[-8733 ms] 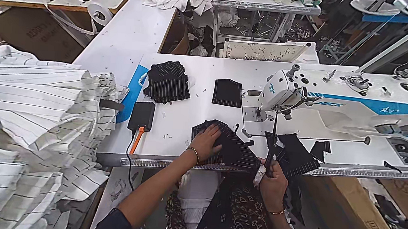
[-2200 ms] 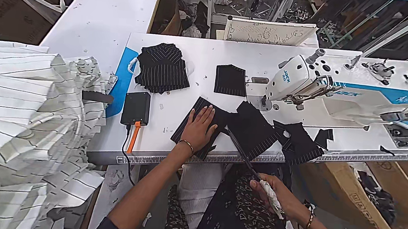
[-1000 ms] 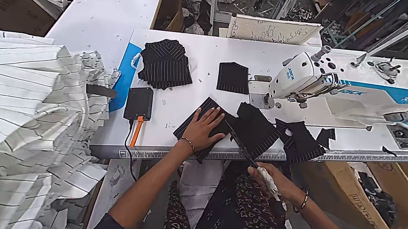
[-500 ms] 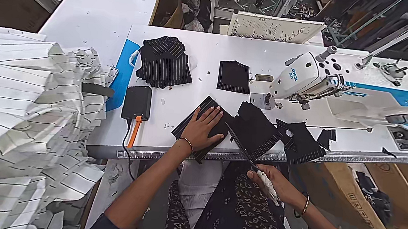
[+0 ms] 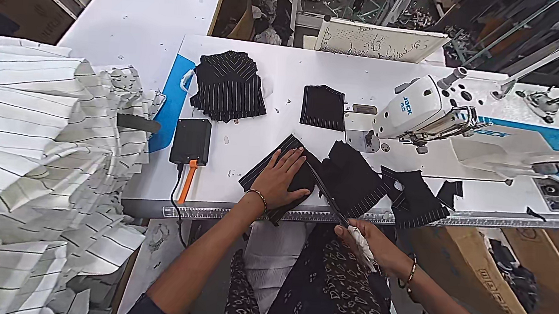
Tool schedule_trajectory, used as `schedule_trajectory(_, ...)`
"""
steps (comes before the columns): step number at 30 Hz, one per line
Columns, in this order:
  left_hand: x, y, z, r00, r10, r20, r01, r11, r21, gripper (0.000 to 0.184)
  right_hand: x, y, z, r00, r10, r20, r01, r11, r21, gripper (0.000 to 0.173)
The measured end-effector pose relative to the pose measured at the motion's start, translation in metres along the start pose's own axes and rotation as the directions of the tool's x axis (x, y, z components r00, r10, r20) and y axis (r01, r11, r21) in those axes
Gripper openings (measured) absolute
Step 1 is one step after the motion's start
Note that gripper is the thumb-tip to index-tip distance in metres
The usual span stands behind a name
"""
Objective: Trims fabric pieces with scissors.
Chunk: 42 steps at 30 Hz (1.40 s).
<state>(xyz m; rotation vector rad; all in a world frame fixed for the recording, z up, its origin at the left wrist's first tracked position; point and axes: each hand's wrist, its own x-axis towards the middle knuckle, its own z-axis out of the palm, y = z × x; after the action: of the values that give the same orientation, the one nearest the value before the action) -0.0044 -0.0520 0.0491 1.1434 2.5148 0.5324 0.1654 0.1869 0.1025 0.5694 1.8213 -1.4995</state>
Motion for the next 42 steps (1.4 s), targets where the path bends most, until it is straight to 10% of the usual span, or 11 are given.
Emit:
schedule_trajectory(6, -0.007, 0.000, 0.002, 0.986, 0.032, -0.162, -0.047, 0.995, -0.089, 0.076, 0.007, -0.003, -0.003, 1.000, -0.012, -0.002, 0.012, 1.000, -0.019, 0.033)
schedule_trajectory(33, -0.014, 0.000, -0.017, 0.984, 0.159, -0.084, -0.173, 0.967, -0.186, 0.048, -0.012, -0.004, -0.007, 1.000, -0.006, -0.027, 0.003, 0.995, -0.097, 0.034)
schedule_trajectory(38, -0.005, 0.000, 0.006, 0.941, 0.106, -0.322, -0.137, 0.988, -0.075, 0.035, -0.024, 0.012, 0.005, 1.000, 0.010, -0.019, -0.009, 1.000, 0.018, 0.035)
schedule_trajectory(42, 0.006, -0.007, -0.005, 0.998, 0.034, -0.053, -0.036, 0.998, -0.042, 0.057, -0.023, 0.019, 0.012, 1.000, 0.012, -0.026, -0.010, 0.997, 0.078, 0.034)
